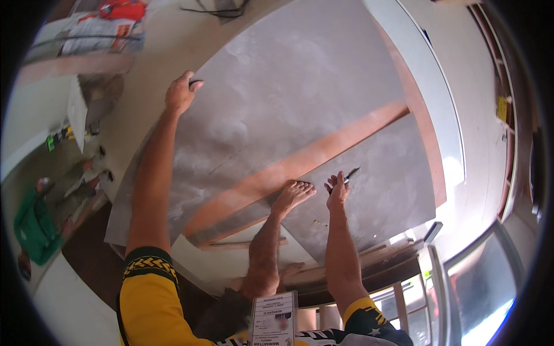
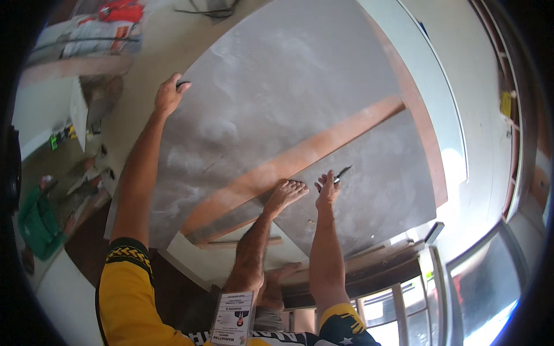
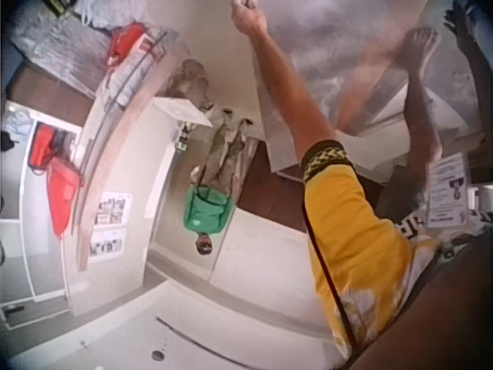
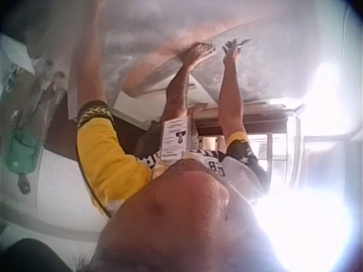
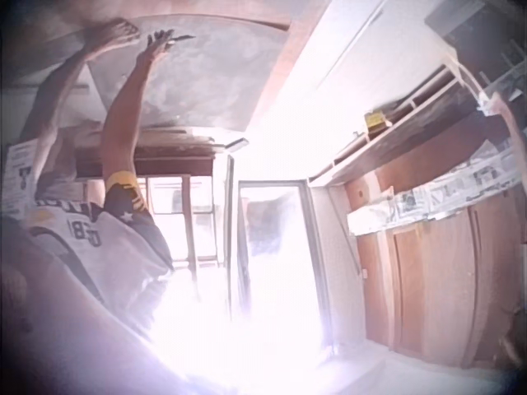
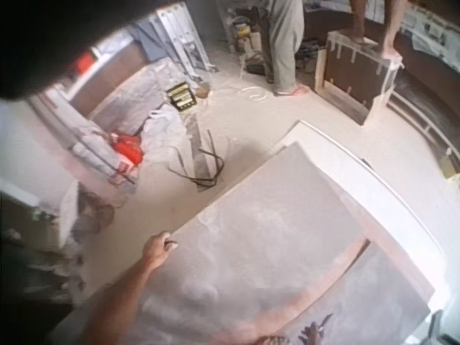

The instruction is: The person uses a utility knife and a straight edge to score and cut a large sheet of laminate flooring. They repeatedly score the material along the straight edge, snap the sheet to separate the pieces, and then lift and move the cut sections.

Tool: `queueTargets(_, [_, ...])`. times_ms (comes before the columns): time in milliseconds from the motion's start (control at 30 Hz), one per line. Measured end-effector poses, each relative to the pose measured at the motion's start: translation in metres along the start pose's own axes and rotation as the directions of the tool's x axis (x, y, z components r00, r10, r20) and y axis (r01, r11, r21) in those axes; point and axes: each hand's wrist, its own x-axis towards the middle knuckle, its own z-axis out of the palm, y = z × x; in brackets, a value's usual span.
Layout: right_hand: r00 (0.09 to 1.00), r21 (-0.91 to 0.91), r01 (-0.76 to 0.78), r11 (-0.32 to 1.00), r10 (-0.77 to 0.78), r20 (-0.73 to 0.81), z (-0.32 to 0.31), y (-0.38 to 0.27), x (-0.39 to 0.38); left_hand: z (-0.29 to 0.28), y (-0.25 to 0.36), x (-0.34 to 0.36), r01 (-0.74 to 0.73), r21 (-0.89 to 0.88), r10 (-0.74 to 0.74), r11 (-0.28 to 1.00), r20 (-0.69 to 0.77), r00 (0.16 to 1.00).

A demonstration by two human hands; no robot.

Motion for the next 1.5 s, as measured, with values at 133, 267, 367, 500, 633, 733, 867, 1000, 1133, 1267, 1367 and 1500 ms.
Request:
queueTargets(133, [0.994, -0.108, 0.038, 0.993, -0.048, -0.095, -0.011, 0.020, 0.001, 0.047, 0.035, 0.013, 0.036, 0.318, -0.019, 0.947, -0.055, 0.998])
queueTargets(267, [0.984, -0.240, -0.078, 0.968, 0.036, -0.175, -0.039, 0.070, -0.028, 0.119, 0.051, -0.039, -0.094, -0.070, 0.100, 0.993, 0.093, 0.991])
queueTargets(367, [0.947, -0.238, -0.264, 0.935, 0.204, -0.250, -0.075, 0.122, -0.055, 0.184, 0.102, -0.135, -0.072, -0.085, 0.095, 0.994, 0.309, 0.946])
queueTargets(500, [0.890, -0.193, -0.412, 0.890, 0.348, -0.294, -0.135, 0.196, -0.107, 0.251, 0.142, -0.263, -0.052, -0.285, 0.188, 0.957, 0.472, 0.861])
queueTargets(633, [0.887, -0.407, -0.403, 0.820, 0.241, -0.394, -0.234, 0.279, -0.139, 0.269, 0.189, -0.328, -0.053, -0.346, 0.256, 0.937, 0.573, 0.779])
queueTargets(733, [0.951, -0.810, -0.160, 0.564, -0.132, -0.280, -0.286, 0.322, -0.162, 0.274, 0.164, -0.339, -0.137, -0.281, 0.273, 0.950, 0.532, 0.802])
queueTargets(867, [0.962, -0.785, -0.205, 0.585, -0.027, -0.271, -0.340, 0.361, -0.184, 0.267, 0.064, -0.365, -0.099, -0.072, 0.121, 0.992, 0.475, 0.871])
queueTargets(1000, [0.953, -0.658, -0.285, 0.697, 0.133, -0.272, -0.404, 0.442, -0.168, 0.240, 0.037, -0.422, -0.083, -0.009, 0.076, 0.997, 0.505, 0.860])
queueTargets(1133, [0.972, -0.717, -0.208, 0.665, 0.057, -0.229, -0.392, 0.459, -0.181, 0.241, -0.019, -0.488, -0.100, 0.020, 0.080, 0.995, 0.459, 0.885])
queueTargets(1267, [0.969, -0.652, -0.146, 0.744, -0.026, -0.246, -0.372, 0.446, -0.169, 0.228, -0.030, -0.510, 0.007, 0.175, -0.095, 0.985, 0.496, 0.863])
queueTargets(1367, [0.930, -0.440, -0.188, 0.878, 0.015, -0.367, -0.365, 0.454, -0.138, 0.244, -0.048, -0.490, -0.026, 0.166, -0.053, 0.986, 0.451, 0.891])
queueTargets(1500, [0.799, -0.844, -0.383, 0.377, -0.324, -0.507, -0.343, 0.426, -0.119, 0.286, -0.069, -0.463, -0.018, 0.102, -0.030, 0.995, 0.447, 0.894])
